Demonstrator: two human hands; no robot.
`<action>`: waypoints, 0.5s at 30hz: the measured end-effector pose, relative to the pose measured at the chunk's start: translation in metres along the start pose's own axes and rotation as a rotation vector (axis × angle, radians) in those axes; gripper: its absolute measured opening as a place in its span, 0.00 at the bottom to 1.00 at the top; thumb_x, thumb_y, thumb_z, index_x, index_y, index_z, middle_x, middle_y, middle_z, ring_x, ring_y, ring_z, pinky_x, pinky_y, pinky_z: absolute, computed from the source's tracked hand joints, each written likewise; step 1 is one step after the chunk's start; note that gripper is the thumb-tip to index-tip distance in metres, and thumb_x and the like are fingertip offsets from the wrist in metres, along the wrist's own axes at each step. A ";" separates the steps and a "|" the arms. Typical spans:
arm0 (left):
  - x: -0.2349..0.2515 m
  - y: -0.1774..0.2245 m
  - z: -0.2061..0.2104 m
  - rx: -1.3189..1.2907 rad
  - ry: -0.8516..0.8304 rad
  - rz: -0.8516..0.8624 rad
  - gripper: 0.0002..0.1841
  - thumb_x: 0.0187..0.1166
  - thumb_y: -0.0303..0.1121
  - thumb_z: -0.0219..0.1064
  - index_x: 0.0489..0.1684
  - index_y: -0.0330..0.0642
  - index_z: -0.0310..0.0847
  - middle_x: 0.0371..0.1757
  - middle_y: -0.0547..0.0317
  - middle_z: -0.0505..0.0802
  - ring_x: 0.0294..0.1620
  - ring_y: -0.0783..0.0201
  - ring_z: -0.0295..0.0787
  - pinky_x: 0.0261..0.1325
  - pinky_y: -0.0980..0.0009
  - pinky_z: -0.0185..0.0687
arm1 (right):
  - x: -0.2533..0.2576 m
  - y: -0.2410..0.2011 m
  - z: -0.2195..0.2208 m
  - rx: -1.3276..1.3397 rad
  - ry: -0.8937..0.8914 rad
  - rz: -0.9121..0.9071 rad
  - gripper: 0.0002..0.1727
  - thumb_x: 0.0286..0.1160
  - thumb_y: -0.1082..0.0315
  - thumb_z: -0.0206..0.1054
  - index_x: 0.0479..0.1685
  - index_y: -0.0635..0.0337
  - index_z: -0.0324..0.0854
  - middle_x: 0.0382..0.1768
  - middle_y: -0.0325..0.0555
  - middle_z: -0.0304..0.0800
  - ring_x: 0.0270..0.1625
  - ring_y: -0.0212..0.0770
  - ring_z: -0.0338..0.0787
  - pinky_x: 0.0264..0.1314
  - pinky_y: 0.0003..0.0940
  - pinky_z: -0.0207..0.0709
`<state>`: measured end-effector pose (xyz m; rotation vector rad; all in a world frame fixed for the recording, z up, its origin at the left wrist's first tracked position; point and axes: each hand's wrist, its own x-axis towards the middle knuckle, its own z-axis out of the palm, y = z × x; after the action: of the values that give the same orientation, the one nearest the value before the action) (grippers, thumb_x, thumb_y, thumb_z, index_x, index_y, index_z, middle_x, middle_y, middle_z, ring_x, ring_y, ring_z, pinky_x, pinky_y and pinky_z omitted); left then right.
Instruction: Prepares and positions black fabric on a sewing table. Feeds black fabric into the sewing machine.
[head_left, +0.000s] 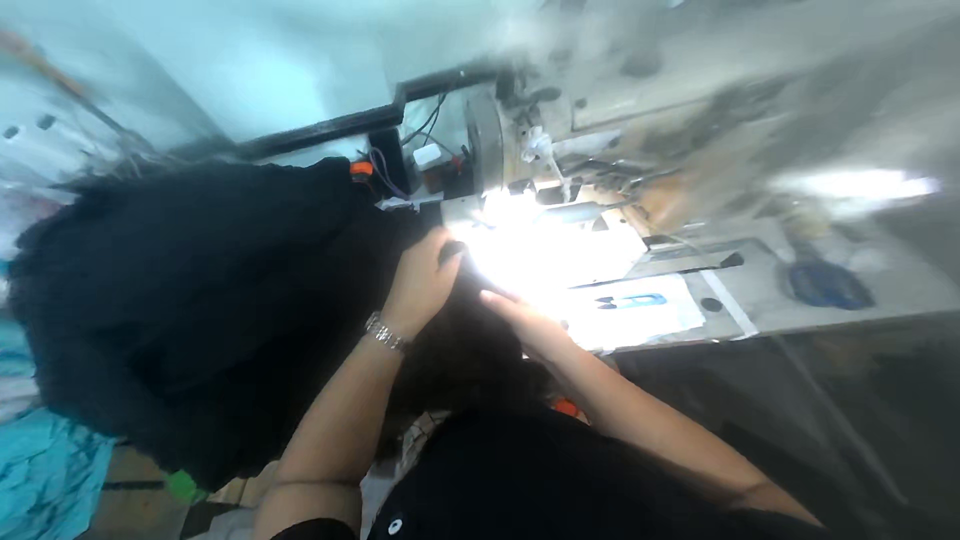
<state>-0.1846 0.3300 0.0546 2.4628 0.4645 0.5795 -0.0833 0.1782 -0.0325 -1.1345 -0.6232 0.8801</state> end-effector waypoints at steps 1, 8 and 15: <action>0.012 0.001 0.005 0.089 -0.010 0.032 0.07 0.85 0.31 0.66 0.53 0.41 0.84 0.44 0.50 0.93 0.41 0.56 0.92 0.45 0.54 0.89 | 0.003 0.001 -0.005 0.003 0.012 0.025 0.13 0.87 0.65 0.63 0.56 0.63 0.88 0.44 0.47 0.96 0.47 0.36 0.95 0.57 0.35 0.89; 0.062 -0.014 0.041 0.273 -0.127 0.042 0.09 0.76 0.38 0.74 0.42 0.42 0.92 0.40 0.49 0.96 0.45 0.48 0.94 0.49 0.42 0.87 | 0.010 0.000 -0.030 -0.454 0.223 -0.079 0.12 0.83 0.60 0.67 0.47 0.59 0.91 0.36 0.40 0.95 0.41 0.28 0.93 0.50 0.31 0.88; 0.081 -0.028 0.060 0.343 -0.136 0.013 0.11 0.76 0.38 0.72 0.44 0.39 0.92 0.46 0.46 0.96 0.51 0.47 0.94 0.55 0.43 0.87 | 0.002 -0.008 -0.040 -0.949 0.198 -0.209 0.18 0.87 0.68 0.55 0.62 0.55 0.91 0.52 0.46 0.96 0.56 0.36 0.93 0.65 0.36 0.84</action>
<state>-0.0913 0.3612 0.0170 2.8094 0.5302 0.3572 -0.0481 0.1589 -0.0375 -1.9268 -1.0134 0.2490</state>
